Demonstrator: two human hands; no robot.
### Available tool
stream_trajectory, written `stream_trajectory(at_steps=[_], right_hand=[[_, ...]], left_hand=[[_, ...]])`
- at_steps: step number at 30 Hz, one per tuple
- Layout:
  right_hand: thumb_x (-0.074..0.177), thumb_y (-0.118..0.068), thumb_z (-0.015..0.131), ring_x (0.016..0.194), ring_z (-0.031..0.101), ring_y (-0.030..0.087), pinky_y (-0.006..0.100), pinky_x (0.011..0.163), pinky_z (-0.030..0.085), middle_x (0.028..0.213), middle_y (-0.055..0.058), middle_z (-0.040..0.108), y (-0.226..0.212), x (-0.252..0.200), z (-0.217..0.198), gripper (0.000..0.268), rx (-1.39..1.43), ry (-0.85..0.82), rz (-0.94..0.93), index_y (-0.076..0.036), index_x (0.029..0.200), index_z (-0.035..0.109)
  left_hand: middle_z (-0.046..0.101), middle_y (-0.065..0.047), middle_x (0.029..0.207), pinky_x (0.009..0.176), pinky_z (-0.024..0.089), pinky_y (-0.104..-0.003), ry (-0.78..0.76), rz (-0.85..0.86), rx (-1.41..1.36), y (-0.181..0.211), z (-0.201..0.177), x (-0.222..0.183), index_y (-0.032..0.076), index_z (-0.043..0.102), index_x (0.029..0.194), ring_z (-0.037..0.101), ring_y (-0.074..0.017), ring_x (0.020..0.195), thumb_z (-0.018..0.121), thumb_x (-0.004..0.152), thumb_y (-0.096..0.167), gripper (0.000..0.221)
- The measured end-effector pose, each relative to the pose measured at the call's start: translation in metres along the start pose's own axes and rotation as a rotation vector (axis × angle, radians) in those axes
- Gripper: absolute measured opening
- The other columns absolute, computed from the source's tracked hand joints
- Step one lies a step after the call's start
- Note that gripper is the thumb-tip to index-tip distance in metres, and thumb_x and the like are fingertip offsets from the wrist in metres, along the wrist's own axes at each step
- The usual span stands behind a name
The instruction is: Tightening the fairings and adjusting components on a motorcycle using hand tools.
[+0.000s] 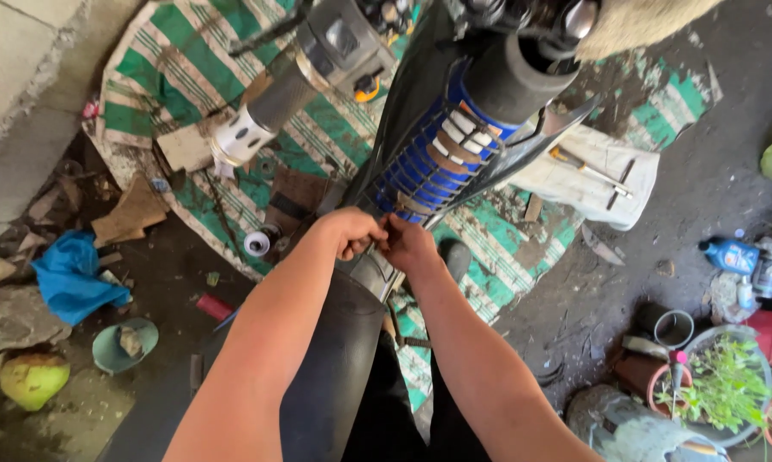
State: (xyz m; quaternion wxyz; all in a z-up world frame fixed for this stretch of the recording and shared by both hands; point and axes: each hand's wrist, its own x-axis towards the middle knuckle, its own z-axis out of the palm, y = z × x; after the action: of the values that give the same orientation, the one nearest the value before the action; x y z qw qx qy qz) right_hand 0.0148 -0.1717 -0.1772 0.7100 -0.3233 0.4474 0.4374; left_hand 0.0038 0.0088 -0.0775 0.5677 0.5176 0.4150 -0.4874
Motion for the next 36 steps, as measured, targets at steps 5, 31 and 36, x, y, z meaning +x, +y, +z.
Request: stream_trajectory(at_steps=[5,31,36], right_hand=[[0.106,-0.021,0.081,0.089,0.064,0.026,0.036,0.070,0.046,0.101,0.008,0.074,-0.004,-0.011,0.003,0.016,-0.015,0.036,-0.021,-0.006,0.112,0.076],[0.110,-0.013,0.072,0.087,0.065,0.027,0.037,0.068,0.044,0.096,0.010,0.067,-0.009,-0.011,0.009,0.014,0.081,0.040,-0.004,0.000,0.112,0.070],[0.108,-0.016,0.077,0.092,0.065,0.024,0.035,0.075,0.047,0.098,0.005,0.067,-0.010,-0.021,0.022,0.014,0.031,0.017,-0.014,-0.004,0.115,0.071]], left_hand=[[0.039,0.003,0.061,0.052,0.029,-0.030,-0.049,0.012,0.006,0.012,0.002,-0.034,0.012,0.058,0.077,0.041,-0.0119,0.049,0.083,0.097,0.018,0.032],[0.040,0.006,0.064,0.057,0.027,-0.031,-0.096,-0.023,-0.127,0.005,-0.004,-0.017,0.011,0.059,0.078,0.040,-0.0107,0.053,0.075,0.100,0.019,0.028],[0.032,0.008,0.064,0.057,0.023,-0.030,-0.089,0.013,-0.066,0.005,-0.007,-0.015,0.006,0.069,0.083,0.035,-0.0085,0.053,0.084,0.096,0.020,0.024]])
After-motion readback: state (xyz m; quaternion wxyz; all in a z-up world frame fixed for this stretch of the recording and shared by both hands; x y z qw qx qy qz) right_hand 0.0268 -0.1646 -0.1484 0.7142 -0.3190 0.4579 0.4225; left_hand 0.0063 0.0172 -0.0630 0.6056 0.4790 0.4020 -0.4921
